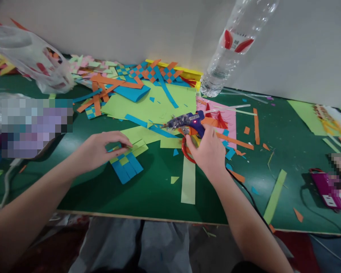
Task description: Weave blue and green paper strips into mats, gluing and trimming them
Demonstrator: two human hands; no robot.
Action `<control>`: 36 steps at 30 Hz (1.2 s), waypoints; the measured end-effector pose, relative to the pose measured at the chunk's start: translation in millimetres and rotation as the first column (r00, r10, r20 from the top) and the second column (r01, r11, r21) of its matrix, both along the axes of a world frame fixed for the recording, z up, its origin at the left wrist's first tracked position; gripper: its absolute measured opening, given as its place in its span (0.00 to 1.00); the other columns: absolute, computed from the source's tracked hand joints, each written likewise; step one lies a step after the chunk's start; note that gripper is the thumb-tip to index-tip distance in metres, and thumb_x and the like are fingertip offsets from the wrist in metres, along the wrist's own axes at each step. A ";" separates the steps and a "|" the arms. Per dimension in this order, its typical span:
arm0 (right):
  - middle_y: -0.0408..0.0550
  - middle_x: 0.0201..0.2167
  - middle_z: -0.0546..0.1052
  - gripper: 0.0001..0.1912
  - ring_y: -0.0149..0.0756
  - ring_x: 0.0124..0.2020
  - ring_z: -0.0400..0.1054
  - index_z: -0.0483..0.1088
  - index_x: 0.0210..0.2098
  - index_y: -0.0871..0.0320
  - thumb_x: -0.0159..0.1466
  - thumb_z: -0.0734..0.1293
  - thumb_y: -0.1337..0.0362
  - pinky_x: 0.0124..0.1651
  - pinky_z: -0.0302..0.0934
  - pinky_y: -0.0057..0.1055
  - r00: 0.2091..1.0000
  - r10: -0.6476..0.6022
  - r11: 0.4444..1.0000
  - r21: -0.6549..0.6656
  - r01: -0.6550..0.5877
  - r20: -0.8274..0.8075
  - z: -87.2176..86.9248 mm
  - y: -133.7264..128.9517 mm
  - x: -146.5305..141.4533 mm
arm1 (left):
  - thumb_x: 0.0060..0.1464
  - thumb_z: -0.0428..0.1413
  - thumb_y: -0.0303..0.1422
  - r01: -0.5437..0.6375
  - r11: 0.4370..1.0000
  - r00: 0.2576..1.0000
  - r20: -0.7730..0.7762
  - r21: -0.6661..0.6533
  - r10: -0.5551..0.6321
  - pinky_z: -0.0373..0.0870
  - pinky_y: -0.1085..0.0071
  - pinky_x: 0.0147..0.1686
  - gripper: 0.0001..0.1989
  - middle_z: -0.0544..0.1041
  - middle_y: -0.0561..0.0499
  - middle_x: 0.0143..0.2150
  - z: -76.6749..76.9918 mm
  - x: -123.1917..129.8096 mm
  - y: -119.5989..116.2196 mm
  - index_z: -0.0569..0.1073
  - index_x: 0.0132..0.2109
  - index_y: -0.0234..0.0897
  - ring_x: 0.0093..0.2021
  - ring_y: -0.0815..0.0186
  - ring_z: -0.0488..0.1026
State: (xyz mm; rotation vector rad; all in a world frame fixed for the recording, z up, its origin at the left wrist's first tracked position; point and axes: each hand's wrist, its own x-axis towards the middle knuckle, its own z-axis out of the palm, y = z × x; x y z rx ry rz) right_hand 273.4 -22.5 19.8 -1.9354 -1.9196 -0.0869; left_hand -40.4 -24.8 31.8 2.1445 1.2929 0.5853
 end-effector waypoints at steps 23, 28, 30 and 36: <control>0.62 0.40 0.76 0.22 0.43 0.38 0.74 0.61 0.54 0.72 0.70 0.58 0.58 0.29 0.68 0.32 0.857 0.322 0.887 0.188 -0.422 0.403 -16.2 -19.9 -58.6 | 0.59 0.57 0.25 0.169 0.762 0.977 -0.209 0.625 -0.045 0.64 0.61 0.45 0.07 0.80 0.54 0.39 -15.7 -41.2 -28.5 0.73 0.39 0.44 0.41 0.64 0.76; 0.62 0.42 0.76 0.21 0.43 0.39 0.74 0.61 0.54 0.72 0.71 0.58 0.60 0.31 0.69 0.32 0.847 0.324 0.891 0.165 -0.423 0.421 -17.8 -19.9 -58.6 | 0.58 0.58 0.24 0.184 0.727 0.976 -0.213 0.661 -0.053 0.65 0.62 0.45 0.06 0.80 0.52 0.39 -15.9 -41.0 -27.6 0.73 0.38 0.42 0.41 0.64 0.76; 0.63 0.42 0.76 0.21 0.44 0.40 0.74 0.61 0.55 0.72 0.71 0.57 0.60 0.32 0.69 0.33 0.851 0.331 0.897 0.145 -0.418 0.408 -18.2 -19.7 -57.8 | 0.58 0.58 0.24 0.178 0.724 0.975 -0.217 0.666 -0.040 0.65 0.62 0.45 0.06 0.80 0.53 0.39 -14.7 -41.0 -28.8 0.73 0.38 0.42 0.41 0.65 0.76; 0.62 0.43 0.76 0.21 0.44 0.41 0.74 0.62 0.56 0.68 0.72 0.54 0.59 0.33 0.69 0.34 0.856 0.350 0.909 0.084 -0.409 0.381 -15.4 -19.1 -56.7 | 0.60 0.55 0.25 0.210 0.790 0.947 -0.322 0.577 -0.016 0.65 0.58 0.49 0.07 0.81 0.54 0.42 -11.0 -40.7 -32.1 0.74 0.40 0.43 0.45 0.64 0.76</control>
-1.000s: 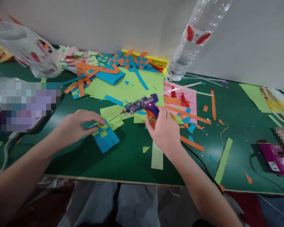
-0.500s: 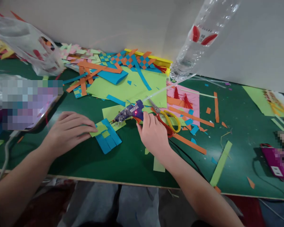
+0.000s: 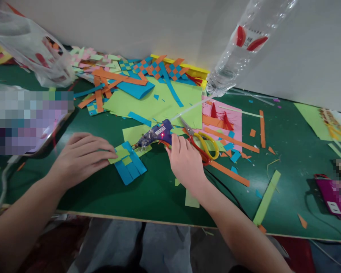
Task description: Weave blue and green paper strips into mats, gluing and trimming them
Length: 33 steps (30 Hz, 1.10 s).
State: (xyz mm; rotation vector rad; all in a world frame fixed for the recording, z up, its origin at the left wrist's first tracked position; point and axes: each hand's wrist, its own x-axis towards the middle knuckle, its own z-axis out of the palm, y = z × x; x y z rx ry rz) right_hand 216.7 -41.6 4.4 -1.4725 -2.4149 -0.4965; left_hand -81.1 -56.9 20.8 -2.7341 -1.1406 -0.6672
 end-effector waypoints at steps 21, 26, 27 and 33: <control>0.63 0.45 0.77 0.24 0.47 0.45 0.73 0.63 0.55 0.67 0.70 0.57 0.54 0.40 0.69 0.38 0.996 0.028 0.997 0.076 -0.022 -0.085 8.8 1.7 8.0 | 0.61 0.54 0.29 -0.054 0.992 0.995 0.082 -0.113 0.064 0.63 0.57 0.50 0.07 0.81 0.54 0.42 -3.7 2.1 3.1 0.75 0.38 0.47 0.44 0.61 0.77; 0.63 0.45 0.76 0.25 0.50 0.46 0.73 0.62 0.56 0.64 0.69 0.58 0.50 0.42 0.68 0.42 0.989 -0.074 0.991 0.101 0.087 -0.125 16.3 7.8 23.1 | 0.60 0.56 0.30 -0.060 0.996 0.994 0.093 -0.062 0.066 0.65 0.61 0.48 0.14 0.80 0.50 0.47 -8.0 2.4 6.1 0.71 0.53 0.47 0.45 0.61 0.77; 0.63 0.45 0.75 0.27 0.51 0.46 0.72 0.62 0.56 0.64 0.68 0.59 0.49 0.42 0.68 0.43 0.983 -0.114 0.987 0.095 0.128 -0.147 18.0 9.9 28.3 | 0.60 0.55 0.31 -0.082 0.994 0.991 0.097 -0.069 0.088 0.65 0.61 0.49 0.18 0.80 0.49 0.48 -9.3 2.4 6.6 0.67 0.57 0.47 0.45 0.61 0.77; 0.66 0.49 0.72 0.31 0.54 0.48 0.71 0.60 0.57 0.63 0.64 0.62 0.46 0.42 0.67 0.45 0.904 -0.321 0.928 0.094 0.360 -0.283 26.3 22.6 66.5 | 0.61 0.54 0.32 -0.179 0.979 0.978 0.095 -0.097 0.188 0.64 0.61 0.48 0.21 0.79 0.49 0.45 -12.3 2.2 7.5 0.64 0.60 0.45 0.46 0.59 0.77</control>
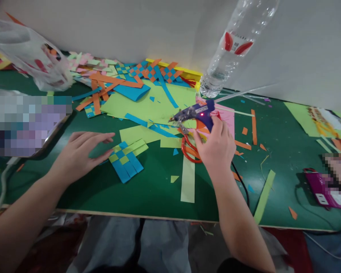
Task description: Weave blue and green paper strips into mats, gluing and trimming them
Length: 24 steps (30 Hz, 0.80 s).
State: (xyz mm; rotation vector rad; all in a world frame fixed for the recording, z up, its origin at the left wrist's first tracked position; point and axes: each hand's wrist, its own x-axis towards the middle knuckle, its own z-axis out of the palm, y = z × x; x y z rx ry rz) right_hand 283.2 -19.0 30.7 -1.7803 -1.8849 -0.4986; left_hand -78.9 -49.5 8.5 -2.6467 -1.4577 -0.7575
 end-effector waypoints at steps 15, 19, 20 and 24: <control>0.66 0.46 0.74 0.32 0.55 0.44 0.70 0.64 0.52 0.61 0.63 0.59 0.40 0.43 0.63 0.50 0.921 -0.349 0.937 -0.056 0.344 -0.172 -6.6 32.4 78.2 | 0.65 0.49 0.35 -0.045 0.999 0.980 -0.193 0.003 0.044 0.63 0.59 0.45 0.08 0.78 0.52 0.46 -5.2 -11.1 3.8 0.67 0.49 0.45 0.47 0.58 0.73; 0.69 0.47 0.72 0.35 0.57 0.44 0.70 0.63 0.53 0.63 0.62 0.59 0.39 0.42 0.62 0.51 0.898 -0.411 0.910 -0.127 0.394 -0.159 -12.5 44.9 92.7 | 0.65 0.48 0.35 -0.038 0.999 0.976 -0.215 -0.001 0.037 0.63 0.60 0.44 0.08 0.77 0.52 0.46 -5.7 -10.4 3.4 0.67 0.49 0.45 0.47 0.58 0.74; 0.69 0.47 0.72 0.36 0.58 0.44 0.70 0.64 0.54 0.64 0.61 0.59 0.39 0.42 0.62 0.51 0.886 -0.433 0.899 -0.148 0.412 -0.164 -14.4 48.4 97.4 | 0.65 0.49 0.35 -0.040 0.999 0.977 -0.212 -0.004 0.038 0.63 0.59 0.44 0.08 0.78 0.52 0.46 -5.7 -10.0 3.1 0.67 0.49 0.44 0.47 0.58 0.74; 0.71 0.45 0.73 0.36 0.61 0.45 0.71 0.65 0.52 0.66 0.62 0.59 0.39 0.44 0.62 0.54 0.829 -0.528 0.845 -0.215 0.490 -0.186 -23.3 59.0 117.3 | 0.64 0.50 0.36 -0.045 0.999 0.984 -0.175 -0.021 0.041 0.63 0.57 0.45 0.07 0.78 0.50 0.45 -5.7 -7.9 2.4 0.68 0.48 0.43 0.46 0.56 0.74</control>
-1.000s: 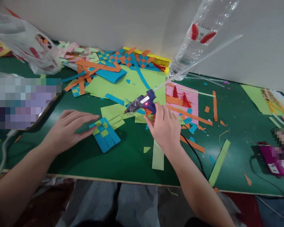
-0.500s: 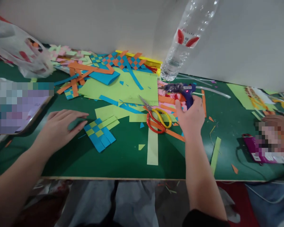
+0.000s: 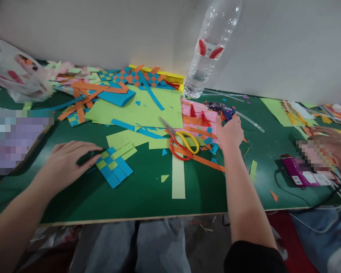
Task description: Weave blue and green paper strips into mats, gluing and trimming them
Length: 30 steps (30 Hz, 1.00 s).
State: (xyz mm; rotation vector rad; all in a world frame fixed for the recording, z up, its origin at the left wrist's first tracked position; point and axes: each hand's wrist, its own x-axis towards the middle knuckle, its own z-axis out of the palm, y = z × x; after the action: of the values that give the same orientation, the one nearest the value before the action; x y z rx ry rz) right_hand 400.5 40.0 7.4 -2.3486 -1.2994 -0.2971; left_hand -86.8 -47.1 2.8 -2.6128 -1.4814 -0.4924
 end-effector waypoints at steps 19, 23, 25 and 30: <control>0.74 0.52 0.70 0.35 0.61 0.53 0.68 0.60 0.58 0.69 0.64 0.62 0.46 0.48 0.61 0.49 0.989 -0.134 0.980 -0.156 0.124 -0.058 4.7 30.1 4.6 | 0.64 0.50 0.37 -0.049 0.998 0.999 -0.009 -0.043 0.048 0.60 0.61 0.47 0.10 0.78 0.49 0.46 -3.2 0.9 1.0 0.73 0.46 0.41 0.48 0.57 0.74; 0.77 0.52 0.70 0.36 0.62 0.52 0.68 0.58 0.60 0.71 0.64 0.62 0.48 0.47 0.62 0.49 0.995 -0.068 0.987 -0.151 0.057 -0.067 -2.9 50.3 2.3 | 0.64 0.50 0.36 -0.045 0.998 0.999 -0.006 -0.042 0.045 0.60 0.61 0.47 0.09 0.79 0.49 0.46 -1.8 2.0 0.8 0.73 0.46 0.41 0.48 0.57 0.74; 0.78 0.53 0.69 0.35 0.62 0.52 0.68 0.57 0.60 0.72 0.64 0.62 0.50 0.47 0.62 0.48 0.997 -0.048 0.989 -0.145 0.039 -0.058 -8.2 58.7 1.6 | 0.64 0.51 0.35 -0.038 0.998 0.999 0.001 -0.043 0.038 0.60 0.61 0.48 0.08 0.79 0.49 0.46 -1.1 2.8 0.7 0.73 0.45 0.40 0.48 0.58 0.74; 0.79 0.53 0.68 0.34 0.61 0.53 0.67 0.59 0.58 0.75 0.63 0.62 0.51 0.47 0.60 0.48 1.000 -0.012 0.990 -0.139 0.008 -0.028 -18.0 69.9 1.2 | 0.64 0.51 0.34 -0.035 0.998 0.999 0.015 -0.055 0.036 0.61 0.61 0.49 0.06 0.79 0.49 0.45 0.1 4.1 1.2 0.72 0.45 0.41 0.47 0.59 0.74</control>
State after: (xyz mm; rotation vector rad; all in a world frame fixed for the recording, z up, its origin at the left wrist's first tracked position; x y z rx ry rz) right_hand 401.7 109.9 -10.6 -2.4661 -1.3342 -0.1798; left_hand -82.7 -45.9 2.9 -2.6246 -1.5648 -0.4767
